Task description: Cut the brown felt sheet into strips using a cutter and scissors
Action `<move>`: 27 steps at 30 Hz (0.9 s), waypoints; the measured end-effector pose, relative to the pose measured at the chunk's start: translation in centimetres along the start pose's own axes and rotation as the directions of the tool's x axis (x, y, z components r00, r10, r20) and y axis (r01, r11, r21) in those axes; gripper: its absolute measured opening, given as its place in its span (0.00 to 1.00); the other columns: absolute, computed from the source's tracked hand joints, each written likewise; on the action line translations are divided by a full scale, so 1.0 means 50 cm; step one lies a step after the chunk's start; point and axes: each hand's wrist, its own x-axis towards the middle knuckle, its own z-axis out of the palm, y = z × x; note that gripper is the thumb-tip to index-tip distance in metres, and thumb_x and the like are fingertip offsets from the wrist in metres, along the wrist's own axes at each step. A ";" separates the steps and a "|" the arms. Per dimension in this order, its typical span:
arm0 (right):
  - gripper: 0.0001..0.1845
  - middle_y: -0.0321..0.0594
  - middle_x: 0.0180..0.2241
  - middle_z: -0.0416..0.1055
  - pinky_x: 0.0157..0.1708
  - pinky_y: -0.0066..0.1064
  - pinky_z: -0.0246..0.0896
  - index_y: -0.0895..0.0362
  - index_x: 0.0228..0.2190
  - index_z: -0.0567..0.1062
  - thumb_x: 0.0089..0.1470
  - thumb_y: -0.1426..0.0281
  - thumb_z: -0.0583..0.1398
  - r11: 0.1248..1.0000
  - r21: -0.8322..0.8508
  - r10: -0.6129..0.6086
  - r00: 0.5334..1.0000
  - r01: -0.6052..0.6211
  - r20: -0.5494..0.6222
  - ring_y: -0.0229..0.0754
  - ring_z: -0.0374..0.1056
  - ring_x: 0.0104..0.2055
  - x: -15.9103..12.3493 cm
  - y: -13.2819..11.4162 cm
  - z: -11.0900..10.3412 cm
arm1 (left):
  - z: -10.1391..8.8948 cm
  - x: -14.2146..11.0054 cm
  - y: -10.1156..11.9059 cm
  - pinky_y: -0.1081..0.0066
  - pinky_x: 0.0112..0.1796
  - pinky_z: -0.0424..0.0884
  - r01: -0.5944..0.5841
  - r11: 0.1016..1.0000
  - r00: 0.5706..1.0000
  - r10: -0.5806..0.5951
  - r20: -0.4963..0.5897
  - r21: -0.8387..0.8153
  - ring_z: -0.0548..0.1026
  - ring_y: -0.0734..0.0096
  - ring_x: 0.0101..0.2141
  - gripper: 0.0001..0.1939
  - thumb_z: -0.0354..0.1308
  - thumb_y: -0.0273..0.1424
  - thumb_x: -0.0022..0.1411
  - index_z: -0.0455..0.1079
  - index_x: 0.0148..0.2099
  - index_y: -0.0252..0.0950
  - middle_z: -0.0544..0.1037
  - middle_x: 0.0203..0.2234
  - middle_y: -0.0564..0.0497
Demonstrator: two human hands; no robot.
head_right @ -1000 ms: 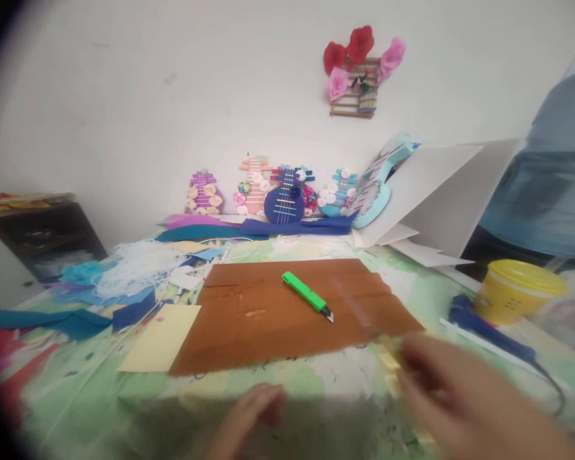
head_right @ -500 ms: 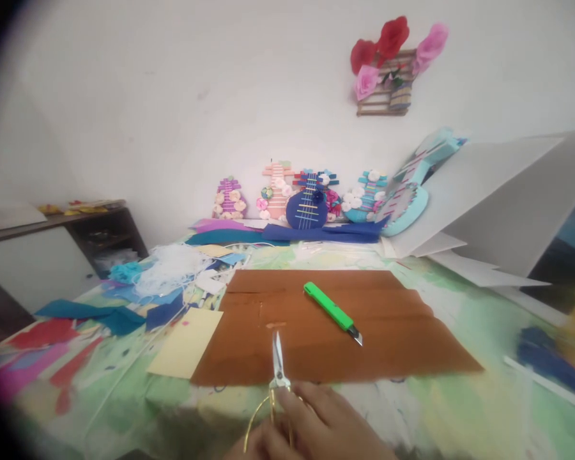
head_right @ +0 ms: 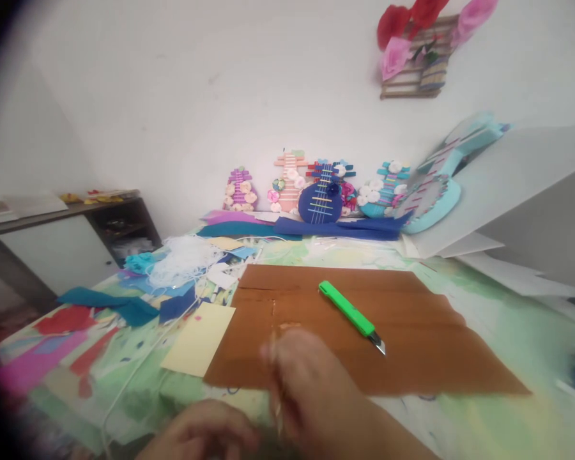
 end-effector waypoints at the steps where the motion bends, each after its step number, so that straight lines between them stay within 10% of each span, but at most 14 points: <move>1: 0.09 0.40 0.29 0.67 0.31 0.30 0.60 0.53 0.35 0.63 0.49 0.75 0.51 0.976 0.162 0.161 0.983 -0.144 -0.094 0.39 0.65 0.33 0.015 0.012 0.005 | 0.001 0.000 -0.012 0.73 0.28 0.67 -0.030 0.987 0.991 0.051 -0.127 0.160 0.70 0.72 0.25 0.17 0.43 0.40 0.62 0.65 0.43 0.34 0.71 0.28 0.50; 5: 0.11 0.32 0.23 0.63 0.21 0.25 0.57 0.54 0.34 0.62 0.48 0.64 0.55 0.546 0.777 0.628 0.767 -0.314 -0.130 0.34 0.62 0.24 0.076 0.069 0.043 | 0.015 0.031 -0.064 0.58 0.35 0.66 0.034 0.606 0.847 0.405 -0.345 0.795 0.68 0.58 0.34 0.12 0.46 0.30 0.57 0.67 0.40 0.32 0.72 0.31 0.44; 11: 0.22 0.26 0.16 0.54 0.13 0.20 0.47 0.57 0.24 0.63 0.38 0.51 0.58 0.039 0.968 0.765 0.631 -0.249 0.132 0.28 0.50 0.15 0.125 0.138 0.137 | 0.028 0.042 -0.097 0.56 0.38 0.63 0.029 0.491 0.835 0.467 -0.292 0.870 0.65 0.56 0.39 0.13 0.47 0.30 0.55 0.68 0.40 0.32 0.71 0.37 0.45; 27: 0.27 0.25 0.12 0.50 0.07 0.19 0.41 0.57 0.20 0.60 0.38 0.44 0.52 -0.004 0.899 0.870 0.441 -0.437 0.219 0.26 0.45 0.10 0.155 0.170 0.164 | 0.032 0.029 -0.086 0.58 0.41 0.60 0.087 0.525 0.878 0.360 -0.314 0.847 0.64 0.58 0.41 0.15 0.46 0.31 0.55 0.65 0.44 0.34 0.69 0.40 0.45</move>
